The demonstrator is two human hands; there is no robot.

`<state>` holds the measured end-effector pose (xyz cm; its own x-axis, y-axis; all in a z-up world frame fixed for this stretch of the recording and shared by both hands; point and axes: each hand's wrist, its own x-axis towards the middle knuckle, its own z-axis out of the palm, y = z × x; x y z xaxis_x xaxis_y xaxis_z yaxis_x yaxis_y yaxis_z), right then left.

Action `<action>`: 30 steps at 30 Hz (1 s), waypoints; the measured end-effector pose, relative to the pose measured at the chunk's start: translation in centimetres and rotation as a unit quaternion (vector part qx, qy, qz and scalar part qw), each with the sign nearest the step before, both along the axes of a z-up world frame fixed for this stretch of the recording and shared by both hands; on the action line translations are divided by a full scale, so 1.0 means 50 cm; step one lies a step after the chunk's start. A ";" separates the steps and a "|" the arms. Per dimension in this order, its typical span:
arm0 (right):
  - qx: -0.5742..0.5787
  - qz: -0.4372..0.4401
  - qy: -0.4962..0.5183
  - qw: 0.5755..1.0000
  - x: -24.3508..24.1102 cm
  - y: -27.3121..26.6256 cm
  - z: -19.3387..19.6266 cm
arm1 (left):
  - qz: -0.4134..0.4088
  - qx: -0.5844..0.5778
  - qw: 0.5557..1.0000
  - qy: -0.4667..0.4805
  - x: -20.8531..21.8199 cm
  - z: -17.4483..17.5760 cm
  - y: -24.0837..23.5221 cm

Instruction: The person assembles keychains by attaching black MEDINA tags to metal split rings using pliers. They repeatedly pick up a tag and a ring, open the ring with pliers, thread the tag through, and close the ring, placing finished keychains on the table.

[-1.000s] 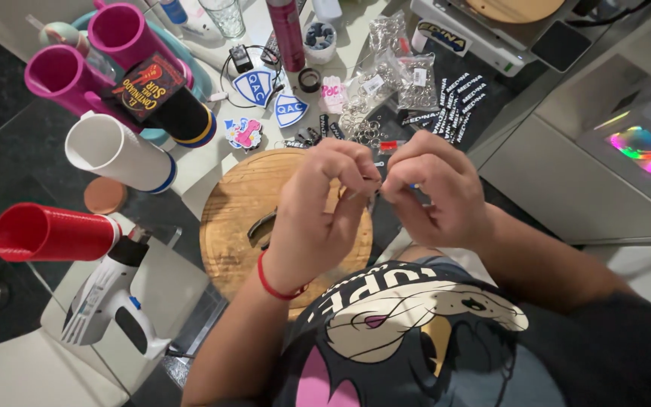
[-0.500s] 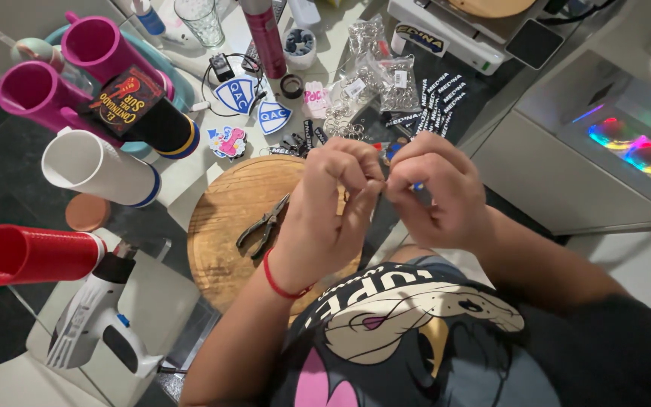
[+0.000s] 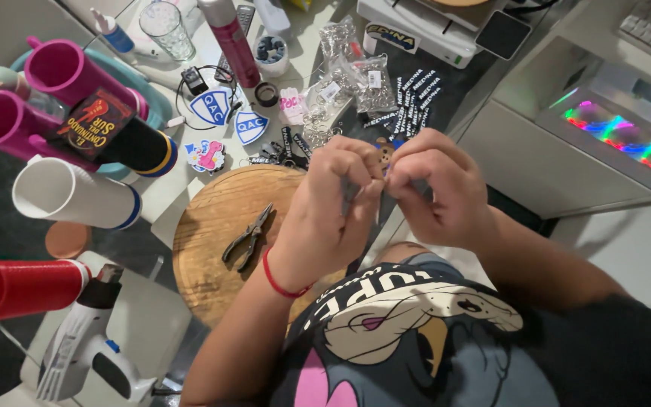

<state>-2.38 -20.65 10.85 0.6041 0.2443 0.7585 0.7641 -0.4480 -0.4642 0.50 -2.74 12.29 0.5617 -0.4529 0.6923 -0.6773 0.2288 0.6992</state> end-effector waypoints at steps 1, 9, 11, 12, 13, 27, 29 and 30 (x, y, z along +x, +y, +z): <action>0.000 -0.002 0.000 1.000 -0.001 -0.001 0.001 | -0.002 0.000 1.000 0.000 0.001 -0.002 -0.002; 0.024 -0.014 0.013 1.000 -0.004 -0.010 0.001 | -0.018 -0.012 1.000 0.023 0.002 -0.014 -0.011; 0.019 -0.005 0.011 1.000 -0.002 -0.011 0.004 | -0.013 -0.003 0.999 0.029 0.004 -0.020 -0.005; 0.015 0.003 0.010 1.000 -0.001 -0.013 0.006 | -0.008 0.006 0.999 0.035 0.006 -0.023 -0.003; 0.014 0.000 0.008 1.000 -0.002 -0.013 0.006 | -0.012 0.005 0.999 0.033 0.007 -0.018 0.001; -0.016 -0.021 0.034 0.999 -0.024 -0.062 0.045 | 0.065 0.084 0.985 -0.138 0.038 0.047 -0.040; -0.024 -0.021 0.031 0.999 -0.028 -0.068 0.050 | 0.063 0.085 0.984 -0.145 0.037 0.051 -0.044; -0.033 -0.018 0.029 0.999 -0.030 -0.073 0.054 | 0.065 0.087 0.983 -0.151 0.036 0.053 -0.048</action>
